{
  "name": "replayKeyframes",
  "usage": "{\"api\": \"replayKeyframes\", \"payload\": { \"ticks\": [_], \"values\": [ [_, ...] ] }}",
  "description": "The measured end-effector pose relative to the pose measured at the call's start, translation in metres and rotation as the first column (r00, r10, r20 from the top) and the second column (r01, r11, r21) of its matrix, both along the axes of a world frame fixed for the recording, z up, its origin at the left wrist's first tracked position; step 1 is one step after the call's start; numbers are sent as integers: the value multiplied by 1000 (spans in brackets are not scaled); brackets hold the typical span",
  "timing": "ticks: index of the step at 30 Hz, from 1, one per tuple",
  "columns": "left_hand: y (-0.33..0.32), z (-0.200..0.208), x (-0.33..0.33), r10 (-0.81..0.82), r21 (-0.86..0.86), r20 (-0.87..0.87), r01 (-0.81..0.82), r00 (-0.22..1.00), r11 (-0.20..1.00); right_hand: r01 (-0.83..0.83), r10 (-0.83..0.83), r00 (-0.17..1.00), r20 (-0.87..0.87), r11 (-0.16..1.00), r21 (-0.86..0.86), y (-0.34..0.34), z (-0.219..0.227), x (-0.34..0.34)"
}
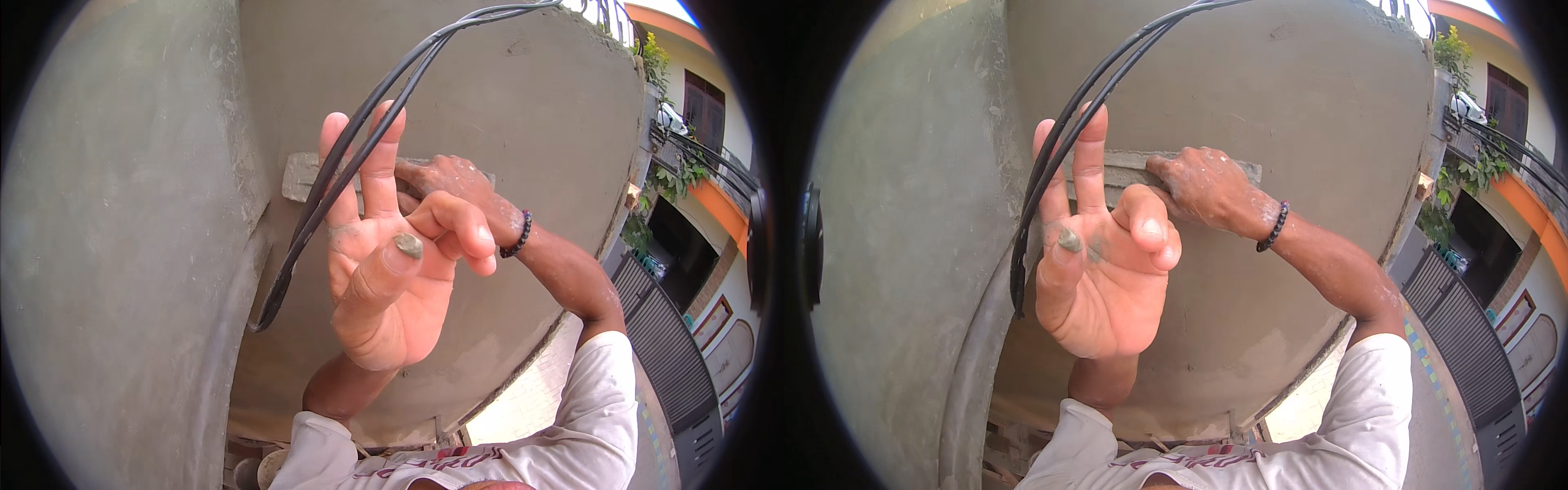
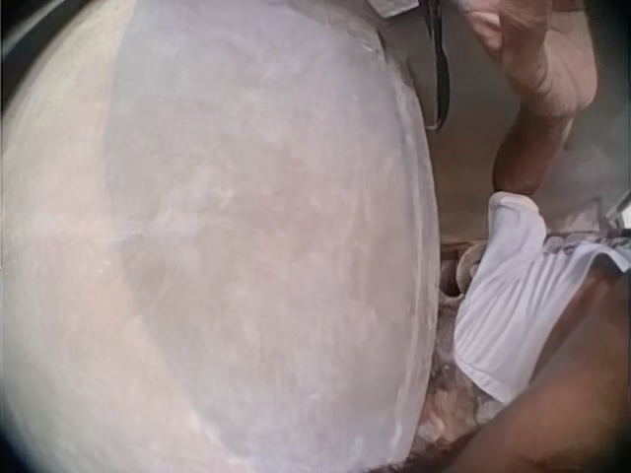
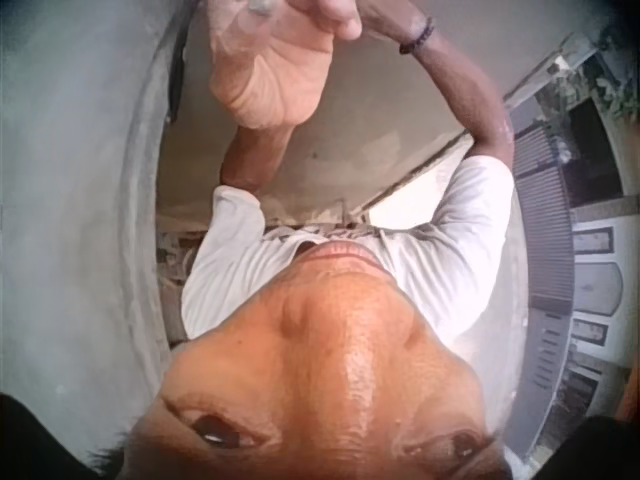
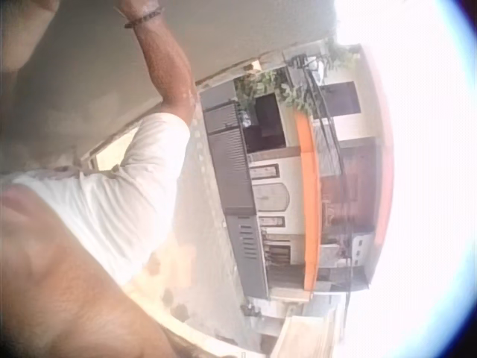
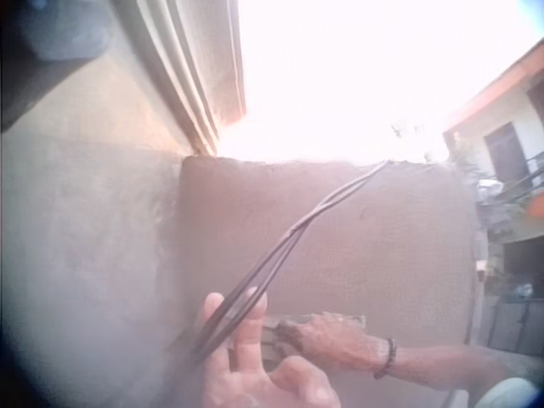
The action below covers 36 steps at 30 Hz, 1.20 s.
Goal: The person uses a plastering trowel to smooth wet plaster onto a curved wall, occasionally dipping the tool into a bucket of water to facilitate the smoothing process.
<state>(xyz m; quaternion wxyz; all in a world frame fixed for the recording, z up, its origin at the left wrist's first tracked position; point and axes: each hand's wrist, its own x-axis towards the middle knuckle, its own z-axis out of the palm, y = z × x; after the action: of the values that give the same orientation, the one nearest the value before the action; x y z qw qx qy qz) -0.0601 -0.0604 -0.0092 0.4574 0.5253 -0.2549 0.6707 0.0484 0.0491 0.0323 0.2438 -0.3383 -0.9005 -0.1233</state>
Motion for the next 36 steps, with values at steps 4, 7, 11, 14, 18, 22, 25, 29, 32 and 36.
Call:
{"api": "replayKeyframes", "payload": {
  "ticks": [4, 7, 11, 14, 18, 22, 25, 29, 32, 36],
  "values": [
    [3, 1, -4, 48, -15, -67, -49, 997, 999, 46, 78, 844, -530, 975, 218, 24, 4, 105],
    [5, 1, -4, 67, -19, -79, -68, 995, 997, 301, -38, 595, -803, 937, 179, 72, 64, 217],
    [-3, 7, 4, 63, -98, -52, -68, 997, 993, 277, -117, 626, -771, 958, 79, 96, 132, 280],
    [4, 5, 4, 76, -46, -46, -78, 996, 996, 196, 41, 819, -573, 917, 347, 104, 140, 240],
    [7, 4, -5, 173, 5, -104, -173, 979, 985, 31, 145, 917, -373, 903, 428, 87, 58, 154],
    [14, 0, 1, 137, 43, -67, -134, 988, 990, 141, -116, 981, -157, 977, 161, 46, -62, 123],
    [16, -1, 7, 133, 56, -46, -130, 990, 990, 129, -129, 990, -54, 992, -1, 37, -129, 128],
    [10, 5, 0, 214, 54, -89, -209, 973, 976, 32, -68, 969, -236, 988, -153, 36, -144, 157],
    [15, 2, 0, 254, 38, -93, -252, 963, 967, 109, -75, 720, -690, 994, 6, 38, -100, 206],
    [18, 0, 9, 238, 25, -59, -237, 970, 971, 375, -23, 418, -908, 915, 149, 85, 14, 281]
  ]
}}
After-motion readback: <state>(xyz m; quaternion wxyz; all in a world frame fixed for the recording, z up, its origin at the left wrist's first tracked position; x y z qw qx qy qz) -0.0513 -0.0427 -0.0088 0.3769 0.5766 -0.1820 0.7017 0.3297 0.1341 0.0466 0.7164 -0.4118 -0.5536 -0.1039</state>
